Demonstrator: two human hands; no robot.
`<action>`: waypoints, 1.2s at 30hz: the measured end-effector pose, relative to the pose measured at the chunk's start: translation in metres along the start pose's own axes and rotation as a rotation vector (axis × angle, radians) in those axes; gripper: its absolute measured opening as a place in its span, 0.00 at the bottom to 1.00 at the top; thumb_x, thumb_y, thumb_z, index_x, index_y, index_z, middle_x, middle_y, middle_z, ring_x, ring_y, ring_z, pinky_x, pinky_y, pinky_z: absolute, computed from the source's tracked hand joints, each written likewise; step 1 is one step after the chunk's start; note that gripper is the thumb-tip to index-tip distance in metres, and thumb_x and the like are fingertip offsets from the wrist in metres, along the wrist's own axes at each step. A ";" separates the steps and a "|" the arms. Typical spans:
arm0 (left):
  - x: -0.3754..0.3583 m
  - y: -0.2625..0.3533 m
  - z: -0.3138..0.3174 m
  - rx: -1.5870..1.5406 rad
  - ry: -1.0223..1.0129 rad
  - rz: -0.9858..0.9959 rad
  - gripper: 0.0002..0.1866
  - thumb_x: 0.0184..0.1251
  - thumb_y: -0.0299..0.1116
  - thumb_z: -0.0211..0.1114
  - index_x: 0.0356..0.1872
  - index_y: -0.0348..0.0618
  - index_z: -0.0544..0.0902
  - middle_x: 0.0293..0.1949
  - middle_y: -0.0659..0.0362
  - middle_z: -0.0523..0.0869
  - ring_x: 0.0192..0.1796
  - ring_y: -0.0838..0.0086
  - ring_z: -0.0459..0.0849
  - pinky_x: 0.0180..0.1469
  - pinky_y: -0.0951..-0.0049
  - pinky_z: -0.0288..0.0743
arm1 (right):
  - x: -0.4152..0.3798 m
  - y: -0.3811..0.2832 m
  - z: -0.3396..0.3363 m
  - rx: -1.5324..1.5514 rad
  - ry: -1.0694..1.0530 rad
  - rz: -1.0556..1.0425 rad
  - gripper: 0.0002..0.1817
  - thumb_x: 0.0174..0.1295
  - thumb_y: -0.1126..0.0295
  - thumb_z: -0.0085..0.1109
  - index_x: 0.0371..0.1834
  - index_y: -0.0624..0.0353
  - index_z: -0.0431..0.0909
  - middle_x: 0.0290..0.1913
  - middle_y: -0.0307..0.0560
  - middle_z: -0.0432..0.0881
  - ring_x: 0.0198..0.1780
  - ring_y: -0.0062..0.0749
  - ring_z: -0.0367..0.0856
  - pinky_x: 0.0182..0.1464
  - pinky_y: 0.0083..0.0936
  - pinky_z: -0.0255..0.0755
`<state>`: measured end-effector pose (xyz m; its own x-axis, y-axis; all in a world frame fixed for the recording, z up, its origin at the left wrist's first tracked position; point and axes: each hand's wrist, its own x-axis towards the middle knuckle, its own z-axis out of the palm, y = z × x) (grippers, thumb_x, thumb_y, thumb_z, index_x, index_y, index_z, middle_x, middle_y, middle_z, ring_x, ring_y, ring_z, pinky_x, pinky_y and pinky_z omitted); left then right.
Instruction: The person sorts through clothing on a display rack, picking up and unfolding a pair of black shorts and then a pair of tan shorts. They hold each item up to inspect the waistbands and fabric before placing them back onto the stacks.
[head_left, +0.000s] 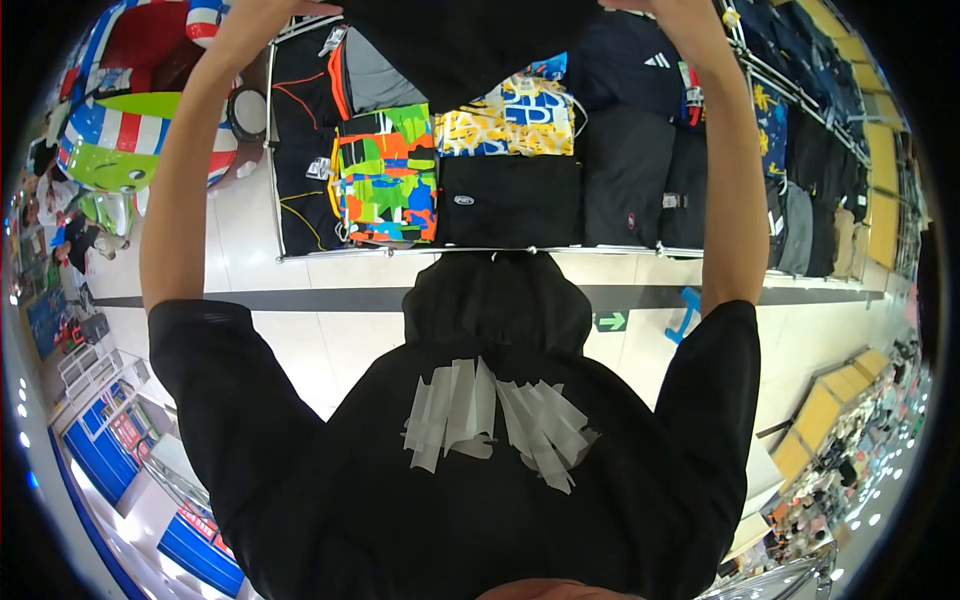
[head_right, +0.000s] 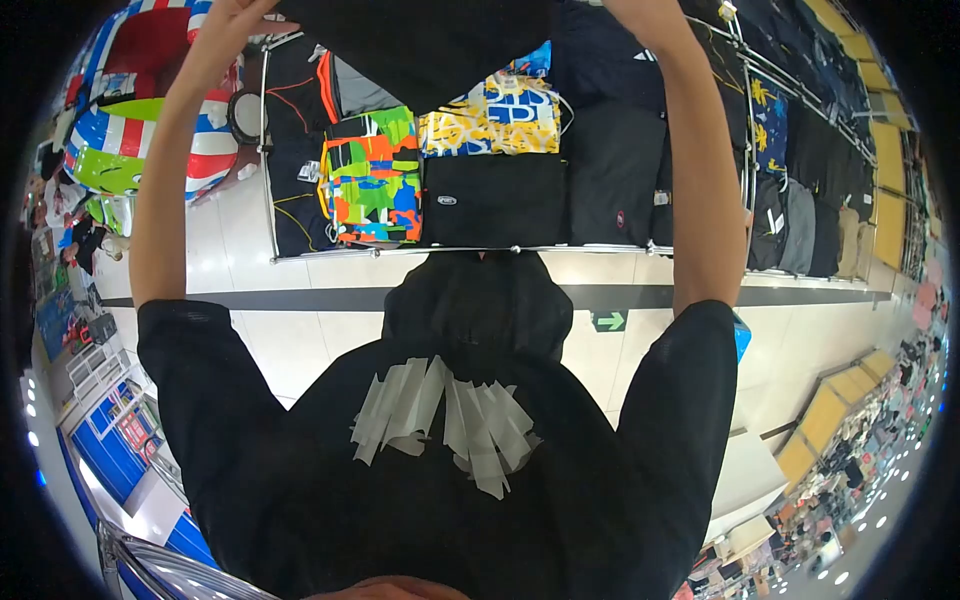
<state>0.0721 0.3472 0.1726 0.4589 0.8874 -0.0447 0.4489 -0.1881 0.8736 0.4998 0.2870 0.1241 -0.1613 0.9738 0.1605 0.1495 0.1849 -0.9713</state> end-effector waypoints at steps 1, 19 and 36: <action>0.003 -0.004 0.007 -0.035 0.002 -0.005 0.17 0.89 0.33 0.63 0.68 0.35 0.85 0.54 0.58 0.93 0.53 0.76 0.92 0.48 0.73 0.94 | -0.002 0.006 -0.005 -0.007 0.007 0.010 0.10 0.82 0.71 0.65 0.56 0.69 0.87 0.47 0.38 0.86 0.47 0.22 0.89 0.47 0.30 0.94; -0.055 0.032 0.090 0.332 0.285 0.167 0.10 0.85 0.29 0.65 0.56 0.35 0.90 0.30 0.64 0.86 0.29 0.82 0.79 0.32 0.77 0.71 | -0.088 0.010 -0.037 -0.424 0.147 -0.048 0.14 0.80 0.66 0.67 0.60 0.63 0.89 0.37 0.36 0.88 0.34 0.16 0.82 0.38 0.18 0.74; -0.061 0.077 0.068 0.112 0.312 0.096 0.09 0.84 0.30 0.68 0.49 0.34 0.91 0.29 0.69 0.84 0.27 0.88 0.76 0.28 0.83 0.65 | -0.060 -0.060 -0.037 -0.281 0.121 0.035 0.11 0.81 0.67 0.65 0.49 0.66 0.89 0.31 0.35 0.86 0.28 0.18 0.82 0.31 0.20 0.74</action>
<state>0.1303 0.2499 0.2096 0.2542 0.9460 0.2010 0.5042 -0.3070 0.8072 0.5368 0.2228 0.1794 -0.0364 0.9858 0.1642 0.4197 0.1642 -0.8927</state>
